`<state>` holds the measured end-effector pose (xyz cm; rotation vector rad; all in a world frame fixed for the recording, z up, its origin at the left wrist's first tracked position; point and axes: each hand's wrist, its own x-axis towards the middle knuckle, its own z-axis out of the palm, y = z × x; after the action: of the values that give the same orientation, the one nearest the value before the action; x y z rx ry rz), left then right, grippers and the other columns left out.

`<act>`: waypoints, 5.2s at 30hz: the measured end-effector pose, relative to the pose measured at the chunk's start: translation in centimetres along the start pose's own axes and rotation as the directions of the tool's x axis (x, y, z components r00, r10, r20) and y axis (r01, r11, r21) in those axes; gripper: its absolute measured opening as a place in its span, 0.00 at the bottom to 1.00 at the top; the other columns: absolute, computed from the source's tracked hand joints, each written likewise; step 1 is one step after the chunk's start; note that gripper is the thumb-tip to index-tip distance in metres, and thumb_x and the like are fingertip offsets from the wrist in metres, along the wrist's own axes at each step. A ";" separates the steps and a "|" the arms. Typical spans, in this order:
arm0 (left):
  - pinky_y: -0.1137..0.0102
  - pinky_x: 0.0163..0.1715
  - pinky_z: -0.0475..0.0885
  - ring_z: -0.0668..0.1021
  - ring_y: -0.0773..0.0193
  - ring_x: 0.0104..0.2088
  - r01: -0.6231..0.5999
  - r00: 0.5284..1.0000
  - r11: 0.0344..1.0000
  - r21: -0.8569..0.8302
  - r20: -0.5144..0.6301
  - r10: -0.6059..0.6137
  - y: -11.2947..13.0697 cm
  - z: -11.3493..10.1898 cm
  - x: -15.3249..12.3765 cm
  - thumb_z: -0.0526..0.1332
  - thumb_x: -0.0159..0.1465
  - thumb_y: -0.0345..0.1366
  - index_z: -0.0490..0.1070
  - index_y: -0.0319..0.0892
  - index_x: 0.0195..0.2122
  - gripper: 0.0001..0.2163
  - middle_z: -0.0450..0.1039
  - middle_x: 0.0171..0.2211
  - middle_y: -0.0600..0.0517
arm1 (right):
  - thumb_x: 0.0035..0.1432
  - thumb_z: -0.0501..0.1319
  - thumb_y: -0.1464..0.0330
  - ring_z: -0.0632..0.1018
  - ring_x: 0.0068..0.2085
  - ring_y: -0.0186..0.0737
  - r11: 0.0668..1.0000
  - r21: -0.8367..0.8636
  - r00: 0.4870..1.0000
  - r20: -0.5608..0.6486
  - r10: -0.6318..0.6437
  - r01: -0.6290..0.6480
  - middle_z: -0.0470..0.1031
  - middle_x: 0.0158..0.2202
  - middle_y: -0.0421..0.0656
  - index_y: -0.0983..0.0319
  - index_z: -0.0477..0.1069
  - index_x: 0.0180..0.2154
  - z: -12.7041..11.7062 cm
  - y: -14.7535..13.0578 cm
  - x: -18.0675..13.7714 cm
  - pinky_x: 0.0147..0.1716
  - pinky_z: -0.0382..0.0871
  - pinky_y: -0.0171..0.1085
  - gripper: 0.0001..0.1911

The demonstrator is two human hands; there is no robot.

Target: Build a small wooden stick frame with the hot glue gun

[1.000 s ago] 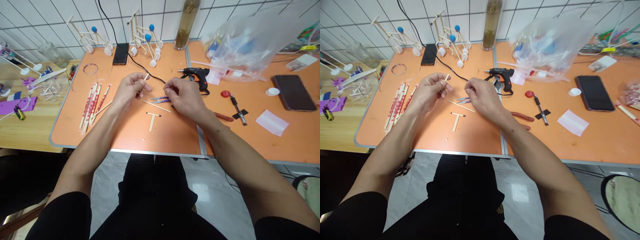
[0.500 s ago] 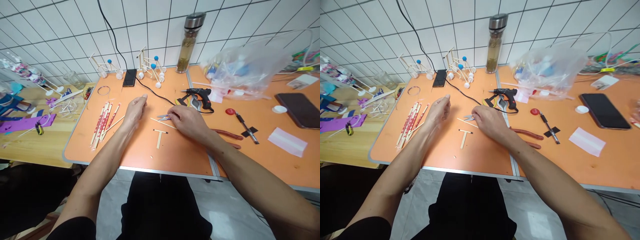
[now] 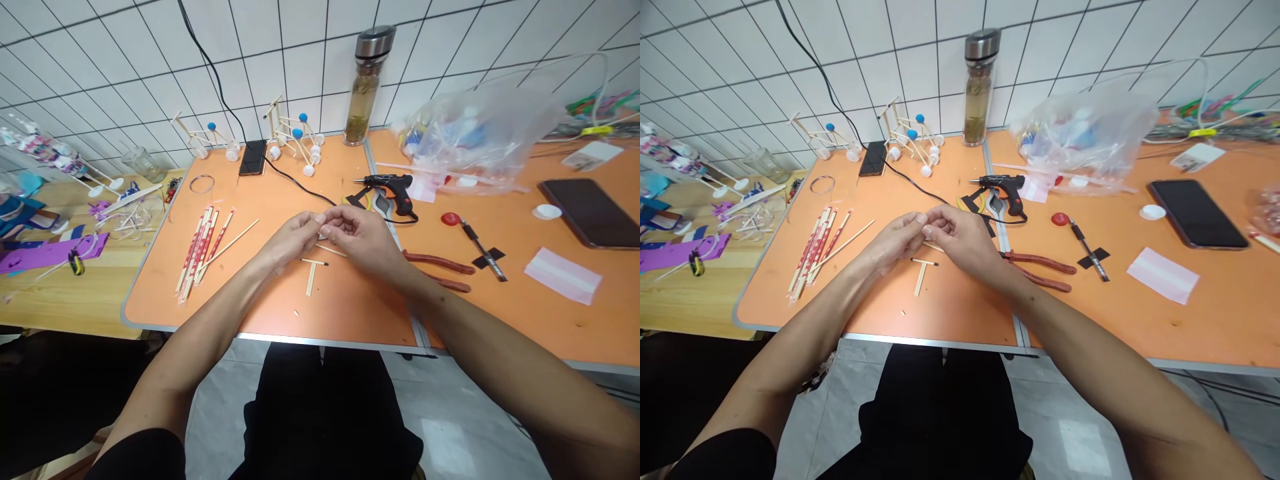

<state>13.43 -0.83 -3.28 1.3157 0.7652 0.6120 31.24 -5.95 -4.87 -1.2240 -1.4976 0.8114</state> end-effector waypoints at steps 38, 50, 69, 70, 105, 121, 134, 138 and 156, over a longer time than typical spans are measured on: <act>0.70 0.33 0.67 0.76 0.64 0.29 -0.154 0.932 0.749 0.645 -0.158 0.327 2.0 -0.1 -1.7 0.71 0.64 0.38 0.80 0.43 0.33 0.06 0.79 0.29 0.52 | 0.53 0.66 0.64 0.75 0.31 0.37 0.960 0.219 0.982 -0.037 0.187 -0.174 0.78 0.30 0.40 0.60 0.76 0.31 0.3 0.1 1.0 0.32 0.68 0.36 0.06; 0.73 0.25 0.66 0.74 0.67 0.25 0.147 0.888 0.896 0.419 -0.455 0.067 3.3 -10.4 -0.5 0.73 0.49 0.39 0.79 0.41 0.29 0.10 0.77 0.26 0.52 | 0.68 0.63 0.70 0.80 0.37 0.40 0.989 -0.146 1.000 0.000 0.004 -0.004 0.82 0.38 0.42 0.59 0.77 0.47 0.5 -0.9 -0.8 0.40 0.68 0.39 0.07; 0.73 0.26 0.68 0.73 0.68 0.24 0.324 0.815 0.896 0.302 -0.570 -0.103 9.3 -25.4 20.5 0.74 0.50 0.22 0.77 0.39 0.26 0.09 0.75 0.24 0.51 | 0.64 0.63 0.80 0.70 0.31 0.43 0.606 -0.580 0.832 0.278 -0.480 0.544 0.72 0.31 0.40 0.60 0.73 0.37 1.8 -2.7 -4.2 0.33 0.59 0.45 0.09; 0.73 0.27 0.69 0.74 0.68 0.24 0.325 0.826 0.891 0.317 -0.553 -0.105 9.2 -25.4 21.0 0.73 0.51 0.22 0.78 0.38 0.27 0.07 0.76 0.24 0.50 | 0.64 0.63 0.79 0.69 0.30 0.43 0.605 -0.580 0.831 0.276 -0.483 0.545 0.71 0.30 0.40 0.60 0.74 0.37 1.9 -2.8 -4.2 0.33 0.59 0.45 0.08; 0.75 0.21 0.72 0.75 0.68 0.20 0.407 0.887 0.783 0.469 -0.409 -0.216 10.1 -22.4 24.7 0.79 0.42 0.23 0.81 0.38 0.24 0.10 0.77 0.21 0.48 | 0.65 0.63 0.75 0.72 0.29 0.44 0.638 -0.530 0.821 0.243 -0.517 0.559 0.74 0.31 0.43 0.65 0.80 0.42 2.7 -3.0 -4.7 0.30 0.63 0.46 0.07; 0.77 0.20 0.72 0.76 0.69 0.20 0.420 0.880 0.786 0.454 -0.414 -0.232 9.7 -23.1 25.5 0.85 0.39 0.27 0.79 0.38 0.23 0.16 0.76 0.20 0.51 | 0.63 0.64 0.75 0.71 0.28 0.44 0.625 -0.548 0.817 0.217 -0.535 0.555 0.72 0.30 0.41 0.64 0.77 0.41 2.6 -3.2 -4.6 0.32 0.62 0.45 0.05; 0.75 0.23 0.71 0.76 0.69 0.20 0.430 0.881 0.774 0.464 -0.404 -0.247 9.7 -23.6 25.8 0.83 0.42 0.23 0.80 0.37 0.25 0.14 0.76 0.21 0.50 | 0.62 0.63 0.77 0.72 0.28 0.44 0.634 -0.539 0.818 0.213 -0.534 0.554 0.73 0.30 0.41 0.62 0.76 0.39 2.7 -3.5 -4.7 0.31 0.64 0.45 0.06; 0.74 0.23 0.71 0.76 0.69 0.21 0.430 0.881 0.772 0.468 -0.406 -0.244 9.8 -23.5 25.7 0.84 0.42 0.24 0.80 0.38 0.25 0.14 0.76 0.21 0.50 | 0.62 0.62 0.77 0.72 0.28 0.44 0.636 -0.536 0.817 0.210 -0.537 0.556 0.73 0.30 0.41 0.62 0.76 0.39 2.7 -3.5 -4.8 0.33 0.67 0.46 0.06; 0.75 0.22 0.71 0.76 0.69 0.21 0.436 0.874 0.780 0.449 -0.417 -0.248 10.0 -22.7 25.2 0.86 0.40 0.26 0.79 0.37 0.25 0.17 0.76 0.22 0.50 | 0.64 0.60 0.78 0.71 0.28 0.43 0.638 -0.535 0.818 0.204 -0.538 0.554 0.73 0.29 0.41 0.62 0.75 0.38 2.9 -3.3 -4.8 0.32 0.64 0.46 0.07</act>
<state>11.41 34.21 1.11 1.5318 1.5136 0.3272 27.46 -11.15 -3.97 -1.0563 -2.0801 -0.0658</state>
